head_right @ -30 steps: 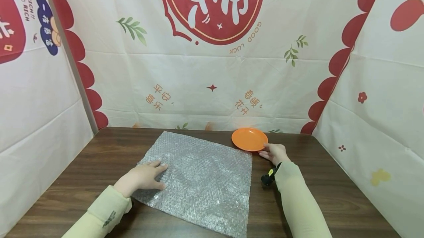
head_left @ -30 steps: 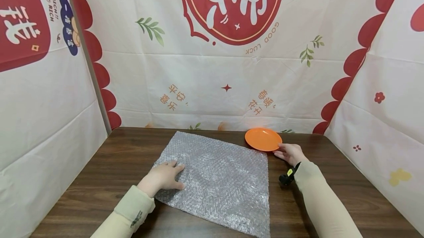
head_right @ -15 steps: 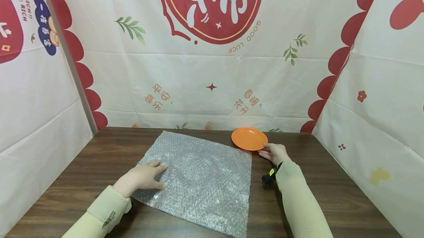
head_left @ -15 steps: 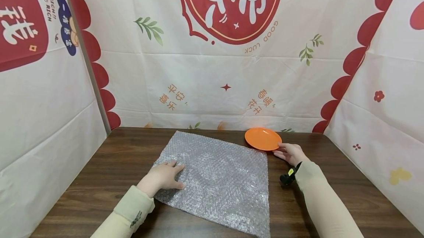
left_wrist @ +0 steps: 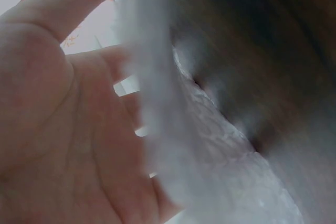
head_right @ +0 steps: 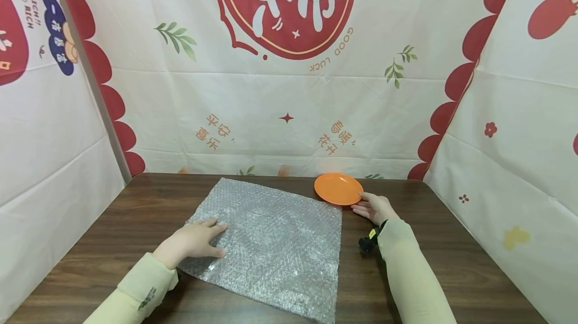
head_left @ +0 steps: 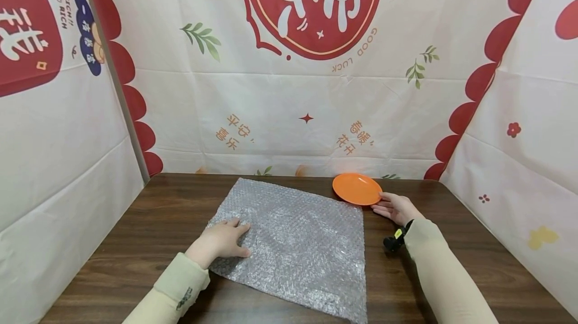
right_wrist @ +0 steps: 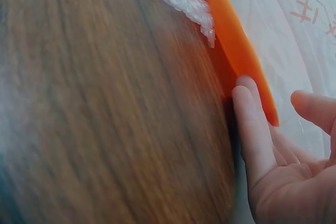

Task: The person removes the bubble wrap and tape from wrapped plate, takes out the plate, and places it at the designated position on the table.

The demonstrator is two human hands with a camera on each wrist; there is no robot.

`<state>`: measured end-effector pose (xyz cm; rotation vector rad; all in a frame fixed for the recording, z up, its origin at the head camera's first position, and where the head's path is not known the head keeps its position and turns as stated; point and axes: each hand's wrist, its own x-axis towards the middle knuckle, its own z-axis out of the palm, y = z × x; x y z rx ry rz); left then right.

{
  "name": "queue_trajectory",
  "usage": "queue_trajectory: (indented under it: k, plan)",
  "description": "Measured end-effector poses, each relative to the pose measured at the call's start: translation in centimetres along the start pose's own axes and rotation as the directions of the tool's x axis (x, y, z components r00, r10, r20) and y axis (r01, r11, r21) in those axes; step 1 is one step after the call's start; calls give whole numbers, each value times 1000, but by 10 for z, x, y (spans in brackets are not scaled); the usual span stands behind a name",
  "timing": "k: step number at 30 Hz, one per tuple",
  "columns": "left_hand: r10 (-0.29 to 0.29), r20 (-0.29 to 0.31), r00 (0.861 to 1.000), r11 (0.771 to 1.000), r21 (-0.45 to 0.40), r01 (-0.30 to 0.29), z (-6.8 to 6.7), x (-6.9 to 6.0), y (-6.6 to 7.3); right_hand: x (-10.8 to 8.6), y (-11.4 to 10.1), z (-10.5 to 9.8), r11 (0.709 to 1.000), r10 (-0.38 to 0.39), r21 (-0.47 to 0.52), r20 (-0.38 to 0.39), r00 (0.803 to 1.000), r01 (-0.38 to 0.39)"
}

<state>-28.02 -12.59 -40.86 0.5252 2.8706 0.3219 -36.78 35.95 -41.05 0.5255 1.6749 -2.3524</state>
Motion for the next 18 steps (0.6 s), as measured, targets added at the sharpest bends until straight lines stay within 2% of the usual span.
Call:
queue_trajectory:
  k: [10, 18]
  plan:
    - [1, -2, 1000, 1000, 1, -1, -1, -1, 0, 2, -4, -5, 999, 24, -42, 19, 1000, -24]
    - [-7, 3, 1000, 1000, -13, 8, 3, -1, -3, 4, -1, -7, 992, 61, -115, 23, 998, -58]
